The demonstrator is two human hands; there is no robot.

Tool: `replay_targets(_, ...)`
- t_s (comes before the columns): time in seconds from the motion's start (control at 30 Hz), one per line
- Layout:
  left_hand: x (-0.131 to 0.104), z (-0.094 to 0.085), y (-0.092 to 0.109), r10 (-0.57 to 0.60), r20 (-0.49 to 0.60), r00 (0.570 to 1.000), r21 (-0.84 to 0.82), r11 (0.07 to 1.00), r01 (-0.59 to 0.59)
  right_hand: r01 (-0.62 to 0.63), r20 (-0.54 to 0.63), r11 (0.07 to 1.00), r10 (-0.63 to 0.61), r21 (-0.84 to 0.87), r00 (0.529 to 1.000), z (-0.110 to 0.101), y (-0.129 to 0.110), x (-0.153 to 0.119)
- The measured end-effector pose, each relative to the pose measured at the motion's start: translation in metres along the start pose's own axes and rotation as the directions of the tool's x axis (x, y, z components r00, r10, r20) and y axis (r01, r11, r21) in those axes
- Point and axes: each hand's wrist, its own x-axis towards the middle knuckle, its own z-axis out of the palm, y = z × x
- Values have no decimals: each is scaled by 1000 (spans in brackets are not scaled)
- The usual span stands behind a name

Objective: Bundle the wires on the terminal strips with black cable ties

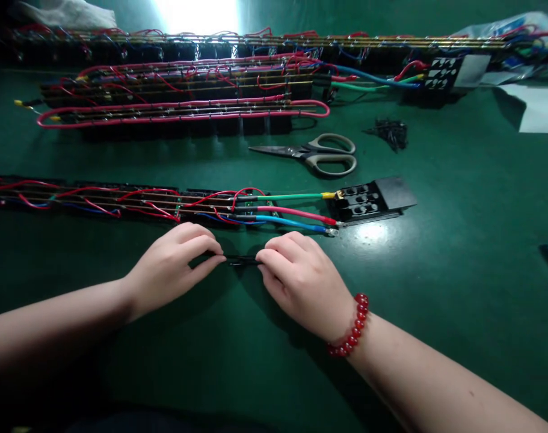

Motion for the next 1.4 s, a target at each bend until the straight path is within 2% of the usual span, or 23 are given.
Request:
replay_targets(0.27,-1,-5,-3,-23,-25,999,-157,987,19,-2,-33,989,7,149,999,-4,-2,-5)
replay_targets(0.43,-1,-7,2,71,-32,997,-217,973,-77,38,-44,972,-28,233,999,-8,-8,-3)
replay_targets(0.63,1,1,22,250,-90,964,-220,939,-264,55,51,939,-77,338,996,-9,-20,-3)
replay_targets(0.8,7,7,26,188,-162,969,-336,912,-234,4,44,930,-22,368,999,-10,-15,-2)
replay_targets(0.9,17,10,26,224,-223,949,-343,893,-291,-15,24,950,8,311,1000,-11,-11,-2)
replay_targets(1.03,34,15,30,321,-273,907,-307,864,-399,-11,-51,963,25,268,998,-13,-10,-3)
replay_targets(1.2,42,13,28,380,-262,887,-254,860,-443,-30,-127,947,74,320,989,-18,-11,-6)
replay_targets(1.27,44,3,20,449,-260,855,-162,853,-497,-46,-118,935,93,351,989,-19,-10,-8)
replay_targets(1.33,47,-10,8,524,-260,811,43,845,-533,-33,-96,921,76,388,992,-20,-10,-10)
replay_targets(1.37,49,-16,1,494,-242,835,151,869,-471,-12,-89,916,52,400,995,-20,-10,-11)
replay_targets(1.4,52,-22,-6,428,-201,881,240,894,-379,14,-83,913,21,408,996,-21,-10,-11)
